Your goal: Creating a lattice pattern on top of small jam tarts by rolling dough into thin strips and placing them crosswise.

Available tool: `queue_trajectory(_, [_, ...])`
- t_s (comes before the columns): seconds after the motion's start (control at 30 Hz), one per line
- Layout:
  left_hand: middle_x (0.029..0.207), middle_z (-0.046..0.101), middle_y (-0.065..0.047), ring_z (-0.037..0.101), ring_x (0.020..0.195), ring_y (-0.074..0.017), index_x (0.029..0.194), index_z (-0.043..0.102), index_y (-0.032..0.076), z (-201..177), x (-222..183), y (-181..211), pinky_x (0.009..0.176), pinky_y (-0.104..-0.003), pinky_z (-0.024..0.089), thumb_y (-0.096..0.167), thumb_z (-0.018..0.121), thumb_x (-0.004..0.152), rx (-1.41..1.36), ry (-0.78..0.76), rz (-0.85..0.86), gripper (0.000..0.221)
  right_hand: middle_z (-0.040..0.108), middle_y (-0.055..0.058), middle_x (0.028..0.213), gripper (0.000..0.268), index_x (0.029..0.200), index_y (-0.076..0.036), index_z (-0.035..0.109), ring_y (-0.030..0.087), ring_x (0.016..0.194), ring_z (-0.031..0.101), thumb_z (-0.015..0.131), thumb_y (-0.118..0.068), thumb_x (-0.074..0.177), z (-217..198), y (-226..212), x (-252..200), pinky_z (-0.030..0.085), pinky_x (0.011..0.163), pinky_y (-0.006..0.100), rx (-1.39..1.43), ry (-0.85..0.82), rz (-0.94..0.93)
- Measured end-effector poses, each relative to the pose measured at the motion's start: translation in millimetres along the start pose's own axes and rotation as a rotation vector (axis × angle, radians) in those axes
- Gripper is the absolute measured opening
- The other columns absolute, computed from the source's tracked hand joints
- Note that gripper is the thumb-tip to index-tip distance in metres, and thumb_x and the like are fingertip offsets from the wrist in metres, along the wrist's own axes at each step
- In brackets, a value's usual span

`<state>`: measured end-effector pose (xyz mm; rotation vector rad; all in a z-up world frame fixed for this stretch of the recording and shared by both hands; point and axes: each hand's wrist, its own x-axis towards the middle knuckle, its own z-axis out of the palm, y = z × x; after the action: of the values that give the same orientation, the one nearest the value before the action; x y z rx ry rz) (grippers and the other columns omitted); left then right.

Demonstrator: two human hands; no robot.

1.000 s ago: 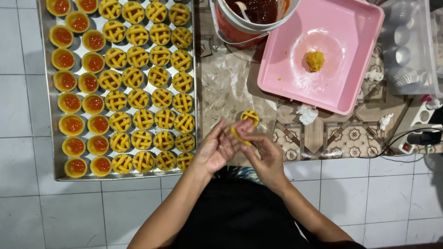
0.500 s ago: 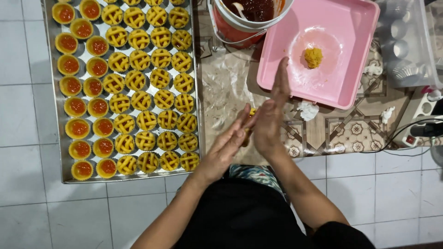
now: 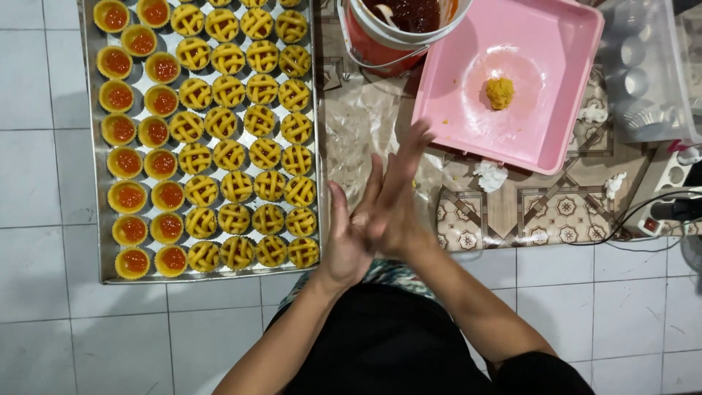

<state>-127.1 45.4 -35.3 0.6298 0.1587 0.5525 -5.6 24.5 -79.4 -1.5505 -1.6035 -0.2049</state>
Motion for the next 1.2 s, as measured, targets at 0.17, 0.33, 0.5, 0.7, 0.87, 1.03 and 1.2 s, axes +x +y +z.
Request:
queue_trajectory(0.17, [0.173, 0.002, 0.001, -0.004, 0.163, -0.0245, 0.162, 0.003, 0.029, -14, 11, 6, 0.134, -0.049, -0.003, 0.074, -0.003, 0.095, 0.11, -0.114, 0.123, 0.081, -0.013, 0.006, 0.174, 0.076, 0.163, -0.05, -0.007, 0.03, 0.161, -0.015, 0.016, -0.085, 0.099, 11, -76, -52, -0.016, 0.129, 0.068, 0.214, -0.124, -0.342])
queue_trajectory(0.33, [0.164, 0.031, -0.007, 0.026, 0.154, -0.0316, 0.158, 0.021, 0.039, -23, -7, -11, 0.13, -0.059, 0.015, 0.059, 0.019, 0.105, -0.129, -0.087, 0.105, 0.056, -0.01, 0.029, 0.166, 0.084, 0.162, -0.029, -0.012, 0.045, 0.155, -0.012, 0.014, -0.077, 0.098, 19, 1, -30, -0.015, 0.119, 0.073, 0.042, -0.064, -0.241])
queue_trajectory(0.5, [0.091, 0.069, 0.0, 0.067, 0.091, -0.0127, 0.147, 0.048, 0.019, -27, -5, -13, 0.097, -0.027, 0.05, 0.088, 0.025, 0.087, -0.487, 0.146, -0.306, 0.094, -0.013, 0.027, 0.168, 0.084, 0.165, -0.026, -0.01, 0.042, 0.156, -0.016, 0.005, -0.075, 0.099, -9, 2, -7, -0.021, 0.117, 0.066, -0.017, -0.112, -0.021])
queue_trajectory(0.7, [0.152, 0.049, -0.014, 0.048, 0.14, -0.0237, 0.143, 0.049, 0.013, -27, -3, -2, 0.123, -0.039, 0.029, 0.086, 0.027, 0.089, -0.652, 0.057, -0.286, 0.094, -0.011, 0.016, 0.173, 0.088, 0.164, -0.022, -0.012, 0.043, 0.157, -0.013, -0.004, -0.078, 0.097, -38, -13, -1, -0.015, 0.123, 0.066, 0.632, -0.099, 0.544])
queue_trajectory(0.87, [0.149, 0.051, -0.014, 0.051, 0.136, -0.0246, 0.151, 0.039, 0.013, -30, -6, -8, 0.112, -0.036, 0.042, 0.084, 0.028, 0.09, -0.611, 0.09, -0.304, 0.094, -0.002, 0.009, 0.174, 0.067, 0.167, -0.018, 0.001, 0.033, 0.16, -0.002, 0.02, -0.052, 0.112, -36, -13, -23, -0.007, 0.126, 0.058, 0.195, -0.163, 0.493])
queue_trajectory(1.03, [0.165, 0.024, -0.012, 0.041, 0.143, -0.027, 0.158, 0.024, 0.014, -30, -9, -1, 0.099, -0.032, 0.051, 0.079, 0.03, 0.093, -0.512, 0.161, -0.275, 0.091, 0.047, 0.016, 0.15, 0.058, 0.145, -0.011, 0.048, 0.042, 0.14, 0.044, 0.065, -0.031, 0.094, -47, -49, -55, 0.032, 0.116, 0.061, 0.209, -0.118, 0.566])
queue_trajectory(1.2, [0.171, 0.0, -0.006, 0.019, 0.153, -0.0329, 0.164, 0.008, 0.013, -33, -21, -26, 0.092, -0.022, 0.049, 0.069, 0.032, 0.099, -0.333, 0.231, -0.34, 0.089, 0.07, 0.008, 0.125, 0.038, 0.118, -0.011, 0.076, 0.033, 0.121, 0.067, 0.084, -0.021, 0.083, -40, -54, -91, 0.053, 0.1, 0.046, 0.294, -0.094, 0.829])
